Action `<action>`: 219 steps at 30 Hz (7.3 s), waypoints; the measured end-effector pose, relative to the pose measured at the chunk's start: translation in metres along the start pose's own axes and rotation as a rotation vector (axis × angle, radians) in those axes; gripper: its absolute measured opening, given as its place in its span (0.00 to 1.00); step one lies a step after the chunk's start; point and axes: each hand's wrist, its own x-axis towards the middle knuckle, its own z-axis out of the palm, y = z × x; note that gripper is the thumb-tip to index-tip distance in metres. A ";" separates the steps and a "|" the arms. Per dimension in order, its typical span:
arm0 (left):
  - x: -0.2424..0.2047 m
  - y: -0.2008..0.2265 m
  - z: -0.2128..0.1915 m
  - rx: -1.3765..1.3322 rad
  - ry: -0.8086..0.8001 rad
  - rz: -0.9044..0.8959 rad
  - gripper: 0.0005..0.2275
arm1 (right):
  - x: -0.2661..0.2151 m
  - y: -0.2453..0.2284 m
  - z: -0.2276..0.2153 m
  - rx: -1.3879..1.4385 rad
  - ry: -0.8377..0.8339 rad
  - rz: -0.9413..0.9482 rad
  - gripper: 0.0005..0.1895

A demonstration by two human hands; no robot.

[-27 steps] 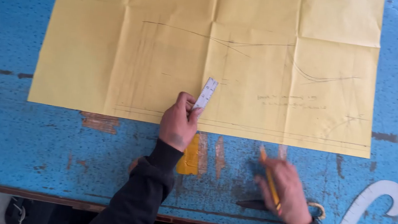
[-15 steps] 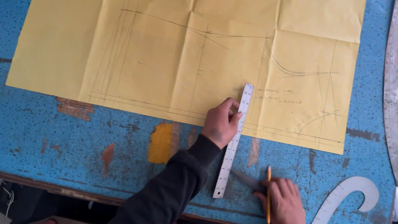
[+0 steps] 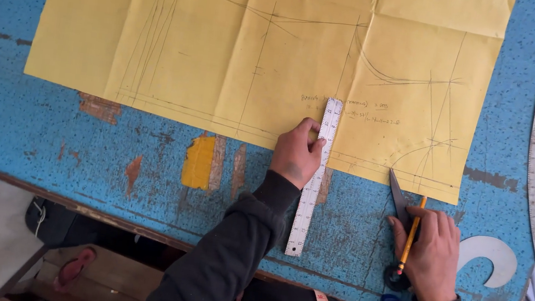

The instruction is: The person uses a metal ruler and a yellow pencil to draw straight lines on a large sheet of yellow paper. They repeatedly reposition the ruler to create a grid-like pattern of intersecting lines on the paper surface.

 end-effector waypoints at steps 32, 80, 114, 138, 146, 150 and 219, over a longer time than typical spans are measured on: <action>-0.002 0.013 0.006 0.110 0.054 0.004 0.06 | 0.147 -0.045 -0.035 0.674 -0.065 -0.105 0.14; 0.004 -0.011 -0.080 0.562 0.162 0.081 0.40 | 0.208 -0.023 0.058 0.743 -0.087 -0.064 0.08; 0.038 -0.004 -0.025 0.455 0.585 -0.086 0.45 | 0.212 -0.046 0.048 0.300 -0.025 -0.177 0.03; 0.052 -0.030 -0.010 0.439 0.618 -0.099 0.45 | 0.268 -0.129 0.071 0.760 -0.235 -0.287 0.11; 0.055 -0.033 -0.008 0.455 0.649 -0.101 0.42 | 0.300 -0.156 0.113 0.773 -0.233 -0.493 0.07; 0.057 -0.034 -0.005 0.526 0.664 -0.104 0.42 | 0.291 -0.125 0.084 0.685 -0.188 -0.623 0.07; 0.045 -0.016 -0.023 0.471 0.477 -0.022 0.49 | 0.343 -0.150 0.070 0.604 -0.657 -0.390 0.11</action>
